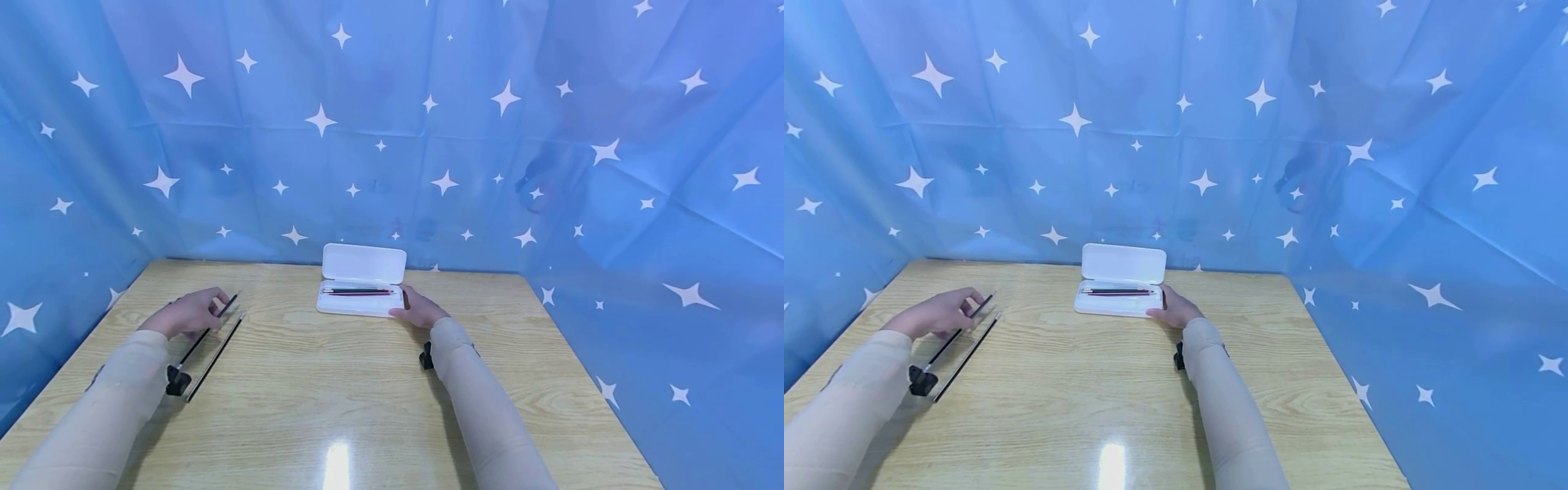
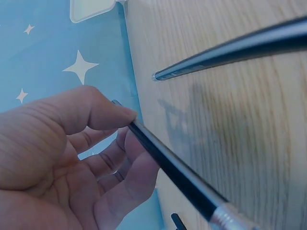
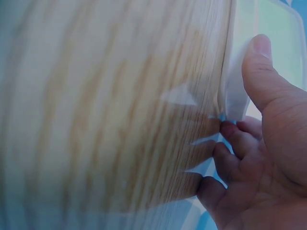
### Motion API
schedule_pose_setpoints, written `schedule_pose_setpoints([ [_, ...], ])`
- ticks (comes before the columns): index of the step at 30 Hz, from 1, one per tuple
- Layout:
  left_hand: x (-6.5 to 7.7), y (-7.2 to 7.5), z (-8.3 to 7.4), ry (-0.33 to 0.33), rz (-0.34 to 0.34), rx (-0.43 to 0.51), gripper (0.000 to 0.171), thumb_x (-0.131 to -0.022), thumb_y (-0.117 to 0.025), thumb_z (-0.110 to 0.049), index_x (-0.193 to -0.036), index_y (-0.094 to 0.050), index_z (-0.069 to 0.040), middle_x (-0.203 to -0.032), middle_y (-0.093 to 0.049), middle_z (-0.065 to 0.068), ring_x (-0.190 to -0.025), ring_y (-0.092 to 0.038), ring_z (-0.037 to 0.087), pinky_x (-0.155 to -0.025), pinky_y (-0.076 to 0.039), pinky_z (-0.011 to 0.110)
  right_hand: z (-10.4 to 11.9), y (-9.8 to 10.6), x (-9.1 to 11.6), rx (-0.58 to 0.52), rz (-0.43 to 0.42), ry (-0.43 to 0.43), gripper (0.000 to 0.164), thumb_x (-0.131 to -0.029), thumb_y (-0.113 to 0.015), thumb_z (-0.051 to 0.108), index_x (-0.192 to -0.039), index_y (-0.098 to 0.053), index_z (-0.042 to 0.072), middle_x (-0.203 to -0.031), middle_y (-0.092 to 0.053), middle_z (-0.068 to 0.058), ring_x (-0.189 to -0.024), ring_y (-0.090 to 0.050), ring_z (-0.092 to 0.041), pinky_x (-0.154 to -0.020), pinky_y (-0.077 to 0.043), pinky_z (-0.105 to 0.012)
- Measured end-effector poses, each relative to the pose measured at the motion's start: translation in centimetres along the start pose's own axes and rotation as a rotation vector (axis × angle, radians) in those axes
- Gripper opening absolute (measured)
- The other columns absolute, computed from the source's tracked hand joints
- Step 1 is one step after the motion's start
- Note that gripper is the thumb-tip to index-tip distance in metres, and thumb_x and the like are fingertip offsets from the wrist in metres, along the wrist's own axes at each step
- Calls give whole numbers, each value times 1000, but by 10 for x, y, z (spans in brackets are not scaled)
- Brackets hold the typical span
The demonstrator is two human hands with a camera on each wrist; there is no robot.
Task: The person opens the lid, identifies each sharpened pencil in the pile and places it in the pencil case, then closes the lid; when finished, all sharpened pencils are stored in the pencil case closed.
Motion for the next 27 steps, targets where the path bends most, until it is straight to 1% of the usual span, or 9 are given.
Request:
schedule_pose_setpoints([
  [7,-5,-1,-1,-3,-1,20,51,-92,-60,1,-137,-38,8,-100,-49,14,-59,-45,17,-57,-47,33,0,0,2,7,-3,-7,87,-100,-58,53,-164,-13,17,-166,-26,-11,-151,-27,-34,-119,-27,-53],
  [11,-8,-2,-4,-14,-6,13,49,-94,-60,-1,-137,-39,8,-101,-49,15,-58,-44,17,-56,-46,33,-1,0,1,7,-2,-5,87,-100,-58,54,-164,-12,18,-166,-26,-11,-150,-27,-34,-119,-27,-53],
  [14,-10,0,-9,-38,-8,12,49,-95,-60,-2,-138,-39,7,-103,-49,17,-60,-43,17,-54,-44,32,-2,0,0,5,-3,-12,86,-100,-58,54,-164,-13,19,-166,-26,-10,-150,-27,-33,-119,-28,-53],
  [20,-18,-2,-20,-55,-2,23,52,-94,-63,-1,-140,-39,5,-109,-49,18,-73,-49,21,-54,-43,31,0,2,1,0,-8,-6,85,-100,-58,52,-164,-13,18,-166,-26,-11,-151,-27,-33,-119,-27,-53],
  [23,-21,-4,-25,-60,-1,21,54,-93,-65,-1,-140,-40,5,-110,-50,19,-73,-48,20,-54,-43,31,2,1,3,-6,-4,6,84,-101,-58,51,-164,-13,17,-166,-27,-12,-151,-27,-34,-119,-27,-53],
  [25,-22,-5,-30,-67,-3,17,53,-93,-64,0,-140,-40,5,-111,-51,20,-69,-47,20,-53,-42,30,3,1,4,-7,-3,6,84,-101,-58,50,-164,-13,17,-166,-26,-12,-151,-27,-34,-119,-27,-53],
  [27,-23,-4,-36,-87,-12,13,53,-92,-63,2,-140,-41,5,-112,-51,22,-67,-46,19,-52,-42,30,3,1,4,-9,-3,8,84,-101,-58,50,-164,-14,17,-166,-27,-11,-151,-27,-33,-119,-27,-53],
])
Point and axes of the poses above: each hand's wrist, its own x-axis away from the middle knuckle, its own y-axis out of the back of the hand, z = x × y, the point moved 8 cm from there along -x, towards the middle knuckle
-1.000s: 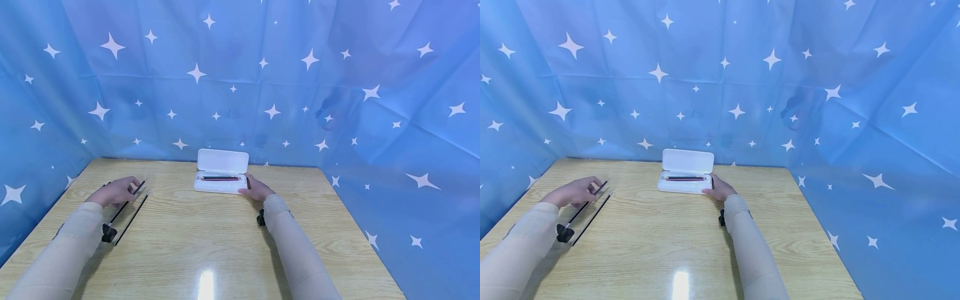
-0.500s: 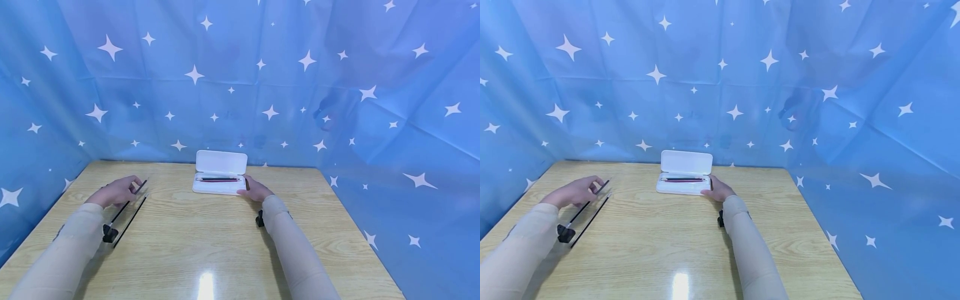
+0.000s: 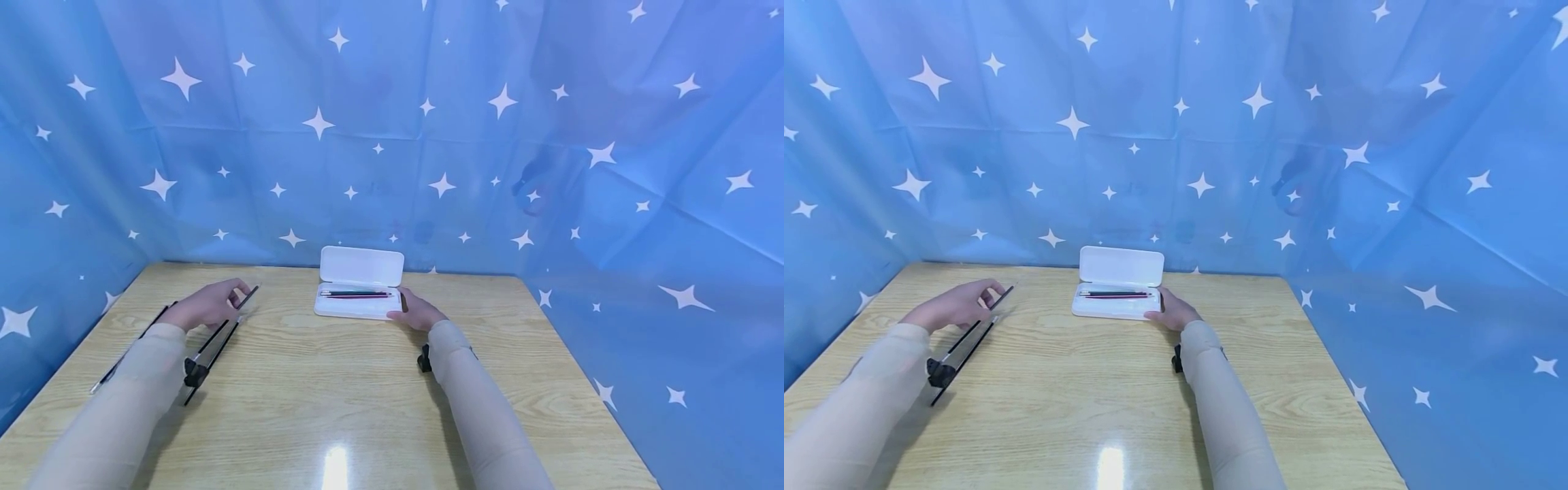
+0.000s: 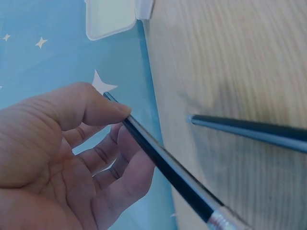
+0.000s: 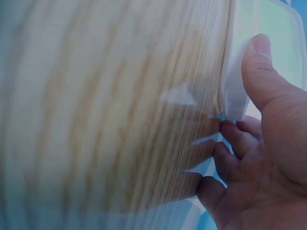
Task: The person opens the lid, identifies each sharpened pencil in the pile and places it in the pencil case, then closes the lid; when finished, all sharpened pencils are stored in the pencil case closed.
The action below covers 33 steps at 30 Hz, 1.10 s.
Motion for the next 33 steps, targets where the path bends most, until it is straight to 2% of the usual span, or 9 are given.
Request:
schedule_pose_setpoints([
  [3,-2,3,-7,-25,-20,-8,54,-91,-61,4,-141,-41,4,-114,-51,23,-64,-47,18,-52,-42,30,0,0,0,-4,-5,1,84,-101,-59,50,-164,-14,16,-165,-27,-12,-151,-27,-34,-119,-27,-53],
  [10,-5,10,-24,-112,-79,-14,54,-91,-57,6,-142,-41,3,-115,-50,24,-69,-50,21,-52,-43,30,-2,-2,-2,5,-7,7,83,-101,-59,49,-164,-15,15,-165,-28,-12,-150,-28,-34,-119,-28,-54],
  [16,-6,16,-40,-192,-151,-31,52,-91,-57,7,-141,-42,4,-109,-51,21,-76,-52,24,-59,-44,32,-2,-4,-1,0,-5,22,83,-101,-58,49,-164,-14,15,-165,-28,-12,-150,-28,-33,-119,-28,-53],
  [23,-10,20,-54,-233,-216,-17,51,-93,-54,6,-143,-42,2,-110,-51,20,-88,-58,29,-63,-47,34,-5,-4,-6,-10,-8,16,82,-102,-58,48,-164,-15,17,-165,-28,-10,-150,-28,-32,-119,-28,-53],
  [28,-15,23,-62,-260,-287,-1,53,-92,-55,4,-144,-43,-2,-115,-53,20,-92,-58,29,-68,-51,34,-9,-6,-8,-17,-1,-14,85,-101,-59,50,-164,-13,19,-166,-27,-10,-151,-27,-31,-119,-28,-51],
  [33,-20,23,-71,-292,-324,18,55,-92,-55,5,-144,-43,-3,-115,-52,17,-95,-57,28,-71,-51,34,-8,-3,-7,-10,-6,-21,85,-100,-58,52,-164,-13,18,-166,-26,-11,-151,-27,-32,-119,-28,-52],
])
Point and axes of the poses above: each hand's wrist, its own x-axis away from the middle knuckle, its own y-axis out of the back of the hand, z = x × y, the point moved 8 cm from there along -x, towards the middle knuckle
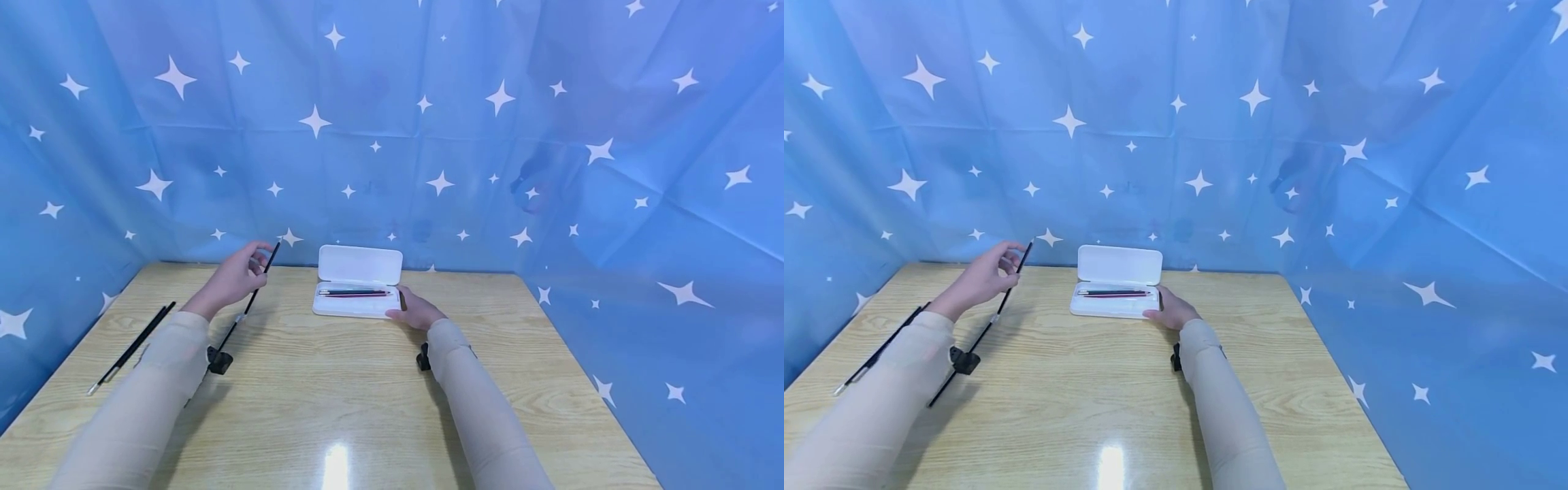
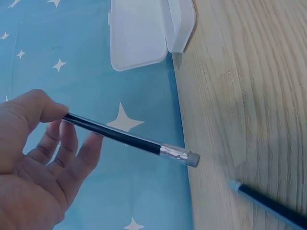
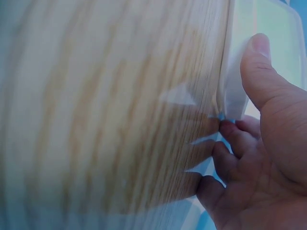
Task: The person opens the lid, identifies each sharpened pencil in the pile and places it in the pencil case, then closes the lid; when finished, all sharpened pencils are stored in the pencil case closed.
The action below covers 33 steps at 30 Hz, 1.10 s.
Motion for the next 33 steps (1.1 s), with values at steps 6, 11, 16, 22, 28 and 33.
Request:
schedule_pose_setpoints([
  [6,-7,-4,-8,-45,-39,38,54,-93,-55,7,-145,-43,-3,-117,-51,17,-98,-57,30,-75,-52,39,-2,0,0,17,6,-6,87,-100,-57,54,-164,-11,18,-166,-25,-11,-151,-26,-32,-120,-27,-51],
  [11,-13,-8,-15,-80,-95,54,51,-96,-56,4,-145,-42,-4,-118,-53,17,-99,-57,30,-71,-52,39,-4,1,-1,4,6,-8,86,-100,-58,53,-164,-11,19,-166,-26,-10,-151,-27,-32,-120,-27,-51],
  [16,-18,-13,-22,-106,-137,74,49,-97,-58,4,-143,-43,-2,-117,-54,18,-99,-57,30,-69,-50,37,-2,1,2,8,8,-17,86,-100,-57,54,-164,-11,20,-166,-25,-10,-151,-27,-32,-119,-28,-51],
  [22,-26,-20,-28,-123,-193,121,45,-95,-61,6,-137,-47,1,-114,-55,18,-99,-58,30,-72,-50,26,5,2,7,3,1,9,85,-101,-57,52,-164,-13,17,-166,-26,-11,-151,-27,-33,-119,-28,-51],
  [28,-34,-30,-31,-141,-227,188,45,-96,-61,6,-138,-47,0,-116,-54,19,-103,-57,31,-69,-50,21,6,3,6,-4,-1,11,85,-100,-58,52,-164,-13,18,-166,-27,-11,-151,-27,-33,-119,-28,-52],
  [33,-42,-42,-36,-155,-240,226,43,-96,-61,4,-137,-47,-2,-115,-55,17,-102,-57,29,-75,-50,29,3,2,3,-3,0,10,85,-100,-59,52,-164,-14,19,-166,-27,-10,-151,-27,-32,-119,-28,-52],
])
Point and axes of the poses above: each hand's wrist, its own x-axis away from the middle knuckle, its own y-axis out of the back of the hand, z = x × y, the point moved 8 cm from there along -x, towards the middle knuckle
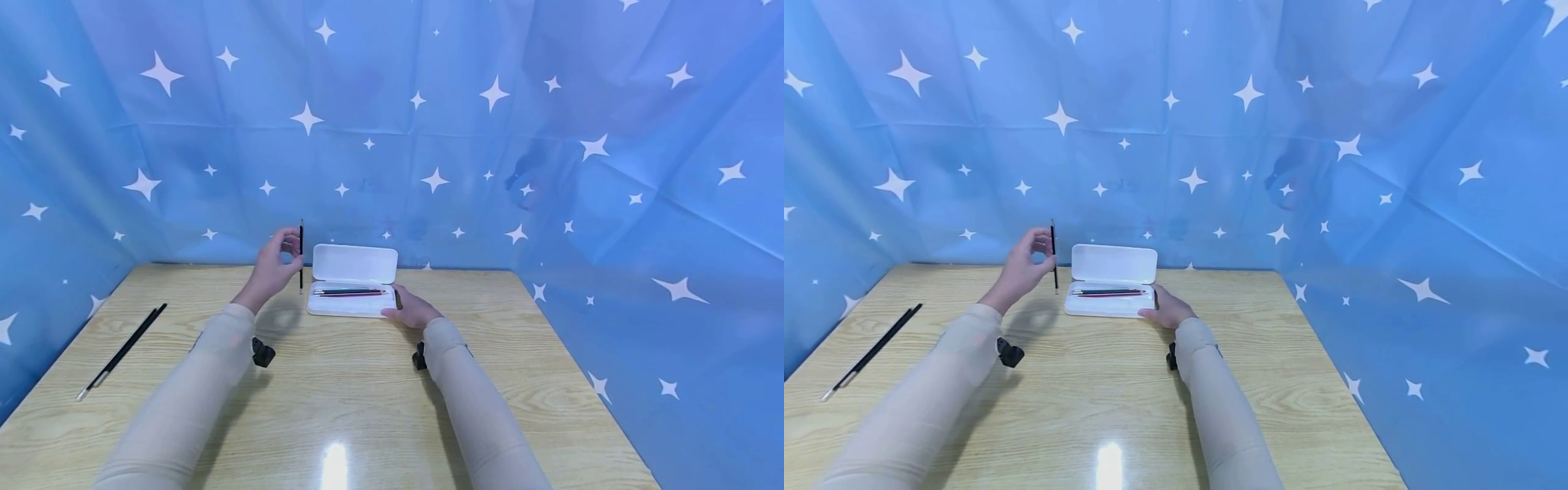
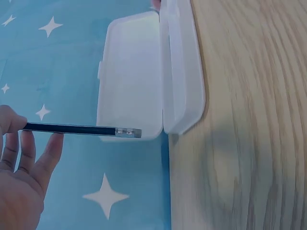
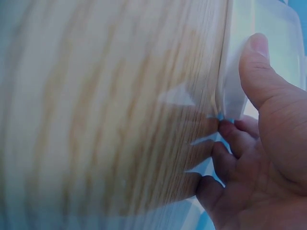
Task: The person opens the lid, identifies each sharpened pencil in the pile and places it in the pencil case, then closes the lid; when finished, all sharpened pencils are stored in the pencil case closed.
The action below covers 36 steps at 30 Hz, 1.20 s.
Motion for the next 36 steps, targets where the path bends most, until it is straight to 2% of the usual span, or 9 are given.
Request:
schedule_pose_setpoints([
  [8,-6,-20,3,-26,-22,42,40,-96,-62,6,-133,-48,0,-111,-57,18,-100,-57,29,-79,-49,37,1,0,2,9,3,2,85,-100,-57,54,-164,-14,19,-165,-28,-10,-150,-29,-32,-119,-29,-51],
  [16,-11,-34,13,-7,-33,45,42,-95,-64,4,-134,-49,-3,-111,-57,16,-102,-58,30,-81,-52,40,-2,0,-1,13,-4,-22,86,-100,-57,55,-164,-12,21,-166,-26,-9,-151,-27,-31,-119,-28,-51],
  [24,-11,-43,24,18,-29,8,44,-95,-64,4,-136,-49,-3,-111,-57,16,-104,-58,31,-83,-53,43,-4,-2,-1,-11,0,-40,87,-99,-57,57,-165,-10,26,-168,-23,-5,-152,-25,-30,-120,-27,-51],
  [29,-10,-46,28,30,-24,10,44,-96,-64,3,-137,-48,-4,-112,-56,16,-104,-58,31,-82,-52,43,-1,0,3,-18,1,-26,85,-100,-57,55,-165,-12,23,-167,-25,-7,-151,-27,-31,-119,-29,-52],
  [36,-11,-47,33,36,-5,-6,44,-95,-63,5,-136,-49,-2,-111,-56,17,-103,-58,33,-87,-52,44,1,0,4,-27,-7,-36,84,-100,-58,53,-164,-12,23,-167,-25,-8,-151,-27,-32,-119,-28,-52],
])
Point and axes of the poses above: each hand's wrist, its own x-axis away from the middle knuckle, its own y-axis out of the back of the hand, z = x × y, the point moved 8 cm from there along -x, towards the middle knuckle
